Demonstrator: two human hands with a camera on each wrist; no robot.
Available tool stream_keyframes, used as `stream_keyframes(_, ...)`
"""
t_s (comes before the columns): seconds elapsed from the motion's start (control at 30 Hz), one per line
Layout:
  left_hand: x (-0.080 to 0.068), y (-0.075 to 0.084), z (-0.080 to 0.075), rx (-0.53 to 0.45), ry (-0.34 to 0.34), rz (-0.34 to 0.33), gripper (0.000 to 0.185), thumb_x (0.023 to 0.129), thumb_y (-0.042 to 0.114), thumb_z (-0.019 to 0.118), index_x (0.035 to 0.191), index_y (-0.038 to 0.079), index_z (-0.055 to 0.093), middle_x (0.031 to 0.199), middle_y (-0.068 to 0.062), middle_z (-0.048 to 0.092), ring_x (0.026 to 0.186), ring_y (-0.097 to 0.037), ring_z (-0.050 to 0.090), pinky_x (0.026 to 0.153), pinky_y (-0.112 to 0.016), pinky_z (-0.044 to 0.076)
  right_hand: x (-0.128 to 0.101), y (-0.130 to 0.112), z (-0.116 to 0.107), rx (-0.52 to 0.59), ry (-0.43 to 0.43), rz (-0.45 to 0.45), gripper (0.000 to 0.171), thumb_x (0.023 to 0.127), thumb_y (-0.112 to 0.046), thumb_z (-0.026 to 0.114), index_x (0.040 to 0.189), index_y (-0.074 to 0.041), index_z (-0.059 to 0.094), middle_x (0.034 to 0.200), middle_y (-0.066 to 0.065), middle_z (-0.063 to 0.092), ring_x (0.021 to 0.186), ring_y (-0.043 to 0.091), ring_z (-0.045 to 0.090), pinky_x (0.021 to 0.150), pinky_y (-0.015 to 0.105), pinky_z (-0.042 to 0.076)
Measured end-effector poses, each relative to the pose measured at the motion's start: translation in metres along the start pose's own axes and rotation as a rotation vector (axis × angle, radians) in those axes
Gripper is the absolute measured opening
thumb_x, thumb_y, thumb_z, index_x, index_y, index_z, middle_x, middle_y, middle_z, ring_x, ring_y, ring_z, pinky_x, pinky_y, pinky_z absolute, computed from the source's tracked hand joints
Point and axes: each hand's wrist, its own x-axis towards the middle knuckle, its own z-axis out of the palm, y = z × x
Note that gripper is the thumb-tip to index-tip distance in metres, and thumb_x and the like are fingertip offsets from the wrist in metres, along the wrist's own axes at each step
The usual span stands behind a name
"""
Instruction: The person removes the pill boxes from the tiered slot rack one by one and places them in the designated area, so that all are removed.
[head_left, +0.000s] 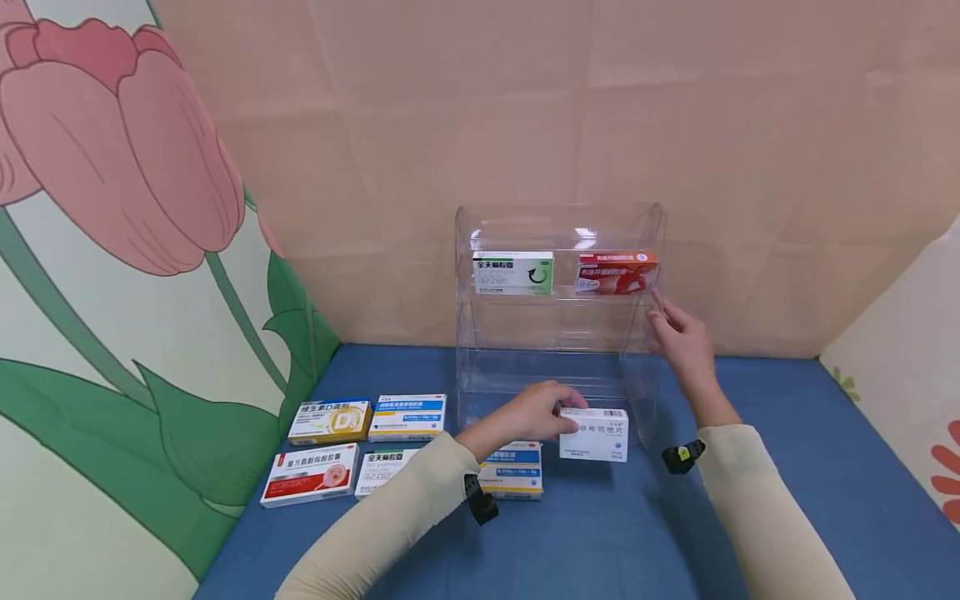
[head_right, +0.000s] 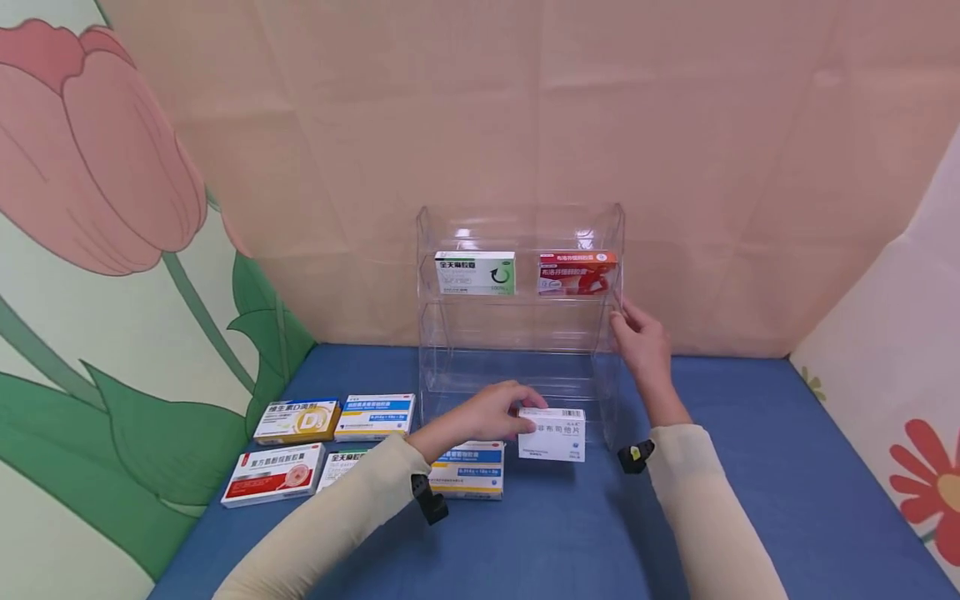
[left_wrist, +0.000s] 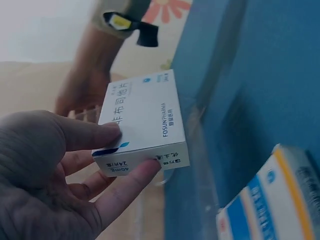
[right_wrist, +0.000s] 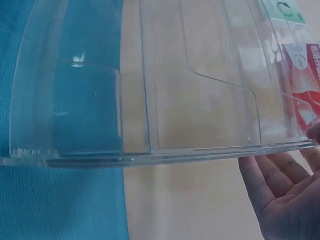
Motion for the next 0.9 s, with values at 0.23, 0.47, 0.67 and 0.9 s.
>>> stream_keyframes(0.23, 0.005, -0.006, 0.024, -0.163, -0.046, -0.055, 0.030, 0.094, 0.007, 0.072, 0.124, 0.009, 0.068, 0.102, -0.001, 0.061, 0.080, -0.010, 0.065, 0.063, -0.026, 0.059, -0.002, 0.002, -0.001, -0.026, -0.001, 0.043, 0.054, 0.102, -0.052, 0.050, 0.154, -0.040, 0.039, 0.159, 0.008, 0.042, 0.132, 0.035, 0.054, 0.087, 0.028, 0.056)
stream_keyframes(0.47, 0.006, -0.012, 0.037, -0.246, -0.094, -0.106, 0.029, 0.096, 0.009, 0.070, 0.125, 0.011, 0.067, 0.105, 0.000, 0.060, 0.080, -0.012, 0.065, 0.071, -0.034, 0.061, -0.002, 0.004, 0.001, -0.019, 0.009, 0.042, 0.054, 0.102, -0.052, 0.051, 0.153, -0.039, 0.040, 0.157, 0.008, 0.044, 0.131, 0.033, 0.056, 0.089, 0.031, 0.055)
stream_keyframes(0.67, 0.007, -0.015, 0.044, -0.279, -0.110, -0.158, 0.029, 0.095, 0.010, 0.071, 0.124, 0.011, 0.069, 0.105, -0.001, 0.058, 0.083, -0.013, 0.064, 0.072, -0.035, 0.061, -0.002, 0.003, 0.000, -0.029, 0.001, 0.042, 0.056, 0.102, -0.052, 0.050, 0.154, -0.037, 0.039, 0.158, 0.009, 0.042, 0.133, 0.034, 0.054, 0.090, 0.033, 0.053)
stream_keyframes(0.9, 0.008, -0.018, 0.047, -0.338, -0.180, -0.177, 0.028, 0.096, 0.007, 0.068, 0.124, 0.007, 0.068, 0.100, -0.003, 0.059, 0.086, -0.015, 0.064, 0.073, -0.037, 0.061, -0.003, -0.001, -0.001, -0.027, -0.007, 0.035, 0.057, 0.102, -0.052, 0.050, 0.155, -0.035, 0.038, 0.159, 0.009, 0.040, 0.135, 0.035, 0.053, 0.086, 0.029, 0.054)
